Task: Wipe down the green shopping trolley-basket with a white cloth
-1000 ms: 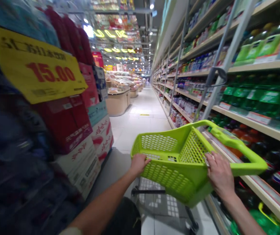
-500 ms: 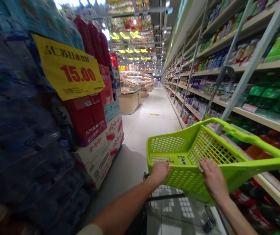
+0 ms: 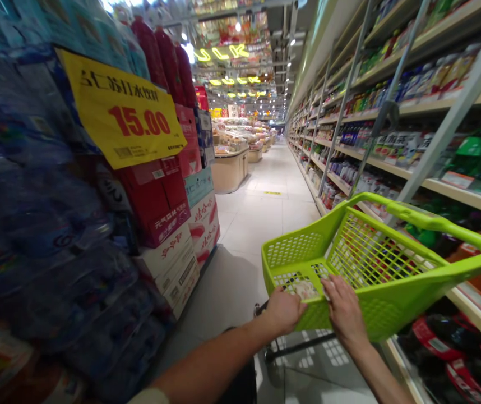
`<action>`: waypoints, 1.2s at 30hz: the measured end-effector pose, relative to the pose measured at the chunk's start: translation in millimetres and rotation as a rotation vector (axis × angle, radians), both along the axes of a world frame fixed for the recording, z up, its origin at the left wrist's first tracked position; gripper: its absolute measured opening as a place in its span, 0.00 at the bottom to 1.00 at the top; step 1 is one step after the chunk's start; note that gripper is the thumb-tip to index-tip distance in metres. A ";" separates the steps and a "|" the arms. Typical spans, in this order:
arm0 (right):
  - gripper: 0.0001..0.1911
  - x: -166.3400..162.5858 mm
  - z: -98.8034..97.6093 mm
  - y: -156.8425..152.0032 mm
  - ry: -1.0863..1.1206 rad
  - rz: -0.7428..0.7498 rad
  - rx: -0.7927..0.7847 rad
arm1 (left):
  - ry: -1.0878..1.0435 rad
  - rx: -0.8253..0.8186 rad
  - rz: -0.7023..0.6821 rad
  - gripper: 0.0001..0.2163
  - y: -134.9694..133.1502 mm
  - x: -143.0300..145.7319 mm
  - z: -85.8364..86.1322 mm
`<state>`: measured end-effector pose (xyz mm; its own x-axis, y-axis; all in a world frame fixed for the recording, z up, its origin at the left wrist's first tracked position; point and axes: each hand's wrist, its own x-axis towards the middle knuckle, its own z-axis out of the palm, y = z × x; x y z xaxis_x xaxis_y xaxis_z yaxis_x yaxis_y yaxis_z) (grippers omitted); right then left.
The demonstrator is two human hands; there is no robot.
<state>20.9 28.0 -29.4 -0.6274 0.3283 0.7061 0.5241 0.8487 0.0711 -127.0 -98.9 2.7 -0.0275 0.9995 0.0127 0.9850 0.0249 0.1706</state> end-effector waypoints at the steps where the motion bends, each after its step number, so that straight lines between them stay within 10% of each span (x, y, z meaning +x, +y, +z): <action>1: 0.18 0.2 -1.0 0.9 -0.009 0.026 0.003 | 0.009 -0.001 -0.036 0.17 -1.4 0.8 -0.9; 7: 0.16 26.0 -0.7 36.0 0.189 -0.180 0.008 | -0.026 0.111 -0.133 0.20 -13.8 -32.6 -2.3; 16: 0.23 -16.6 -18.8 -56.7 0.120 0.175 -0.223 | -0.074 0.169 -0.171 0.18 -5.5 -39.4 -15.4; 22: 0.23 -10.7 0.5 -21.0 0.248 -0.133 -0.338 | -0.010 0.180 -0.228 0.20 5.8 -56.6 -8.7; 29: 0.28 -20.2 -24.0 -72.6 0.193 0.027 -0.291 | 0.132 0.182 -0.194 0.15 20.2 -54.2 -6.4; 36: 0.25 24.7 -21.6 -64.6 0.223 -0.145 -0.282 | -0.050 0.190 -0.108 0.15 23.4 -46.6 -7.8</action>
